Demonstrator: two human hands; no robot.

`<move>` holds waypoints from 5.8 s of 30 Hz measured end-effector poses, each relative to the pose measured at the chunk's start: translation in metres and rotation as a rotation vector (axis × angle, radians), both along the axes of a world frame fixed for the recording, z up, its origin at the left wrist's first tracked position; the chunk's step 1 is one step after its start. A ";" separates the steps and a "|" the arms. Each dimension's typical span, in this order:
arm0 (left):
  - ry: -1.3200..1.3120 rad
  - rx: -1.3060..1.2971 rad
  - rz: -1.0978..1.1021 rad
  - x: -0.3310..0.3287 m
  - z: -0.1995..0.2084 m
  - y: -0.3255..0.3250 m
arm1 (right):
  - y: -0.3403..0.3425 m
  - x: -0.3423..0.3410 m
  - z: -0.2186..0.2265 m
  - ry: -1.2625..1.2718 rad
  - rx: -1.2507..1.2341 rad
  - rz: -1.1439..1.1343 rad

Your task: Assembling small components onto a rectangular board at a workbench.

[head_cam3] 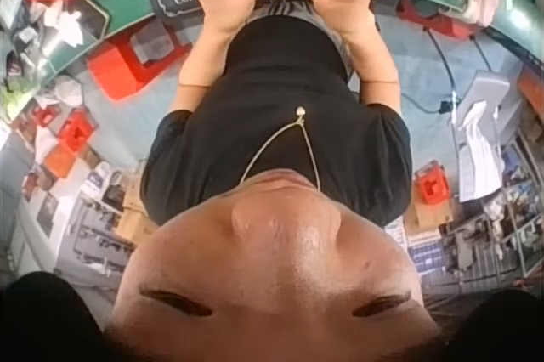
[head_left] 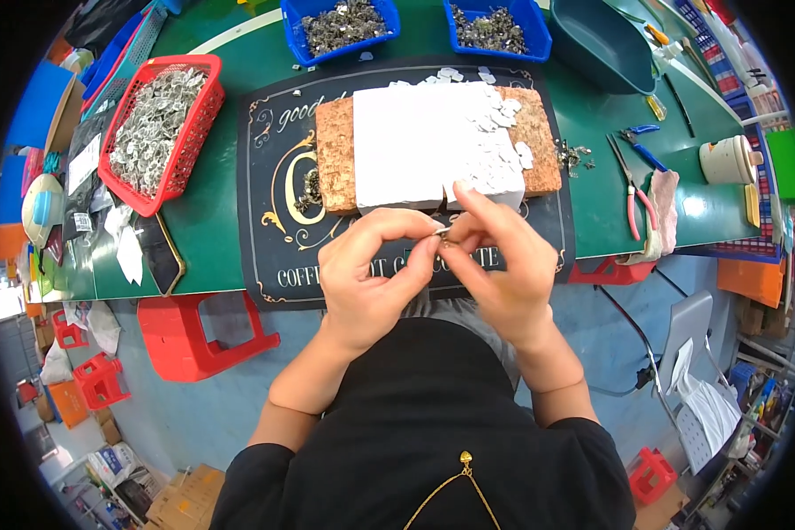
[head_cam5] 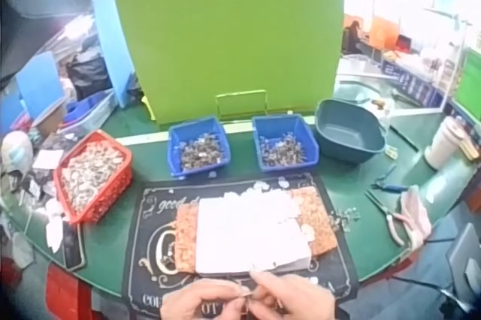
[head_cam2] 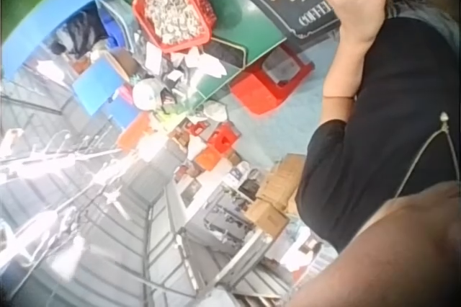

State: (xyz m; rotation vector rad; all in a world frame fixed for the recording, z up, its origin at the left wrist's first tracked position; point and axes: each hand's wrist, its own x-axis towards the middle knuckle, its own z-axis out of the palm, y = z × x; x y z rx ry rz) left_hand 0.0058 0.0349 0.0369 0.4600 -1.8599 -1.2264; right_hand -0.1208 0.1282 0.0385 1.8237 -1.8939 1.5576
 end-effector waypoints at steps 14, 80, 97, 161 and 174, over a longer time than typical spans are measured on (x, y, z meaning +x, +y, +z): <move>0.244 0.442 0.004 0.015 -0.022 0.018 | -0.003 0.014 -0.005 -0.464 0.186 0.189; -0.015 -0.665 0.371 0.034 -0.005 -0.033 | -0.035 0.034 -0.005 -0.874 0.076 0.283; 0.078 0.384 -0.032 0.039 -0.001 -0.025 | -0.033 0.028 -0.006 -0.285 -0.017 0.159; -1.074 -0.941 1.244 0.189 0.007 -0.252 | 0.042 -0.151 -0.024 0.017 0.272 -0.614; -0.534 -0.317 0.609 0.077 0.025 -0.108 | 0.034 -0.135 -0.014 -0.253 0.308 -0.628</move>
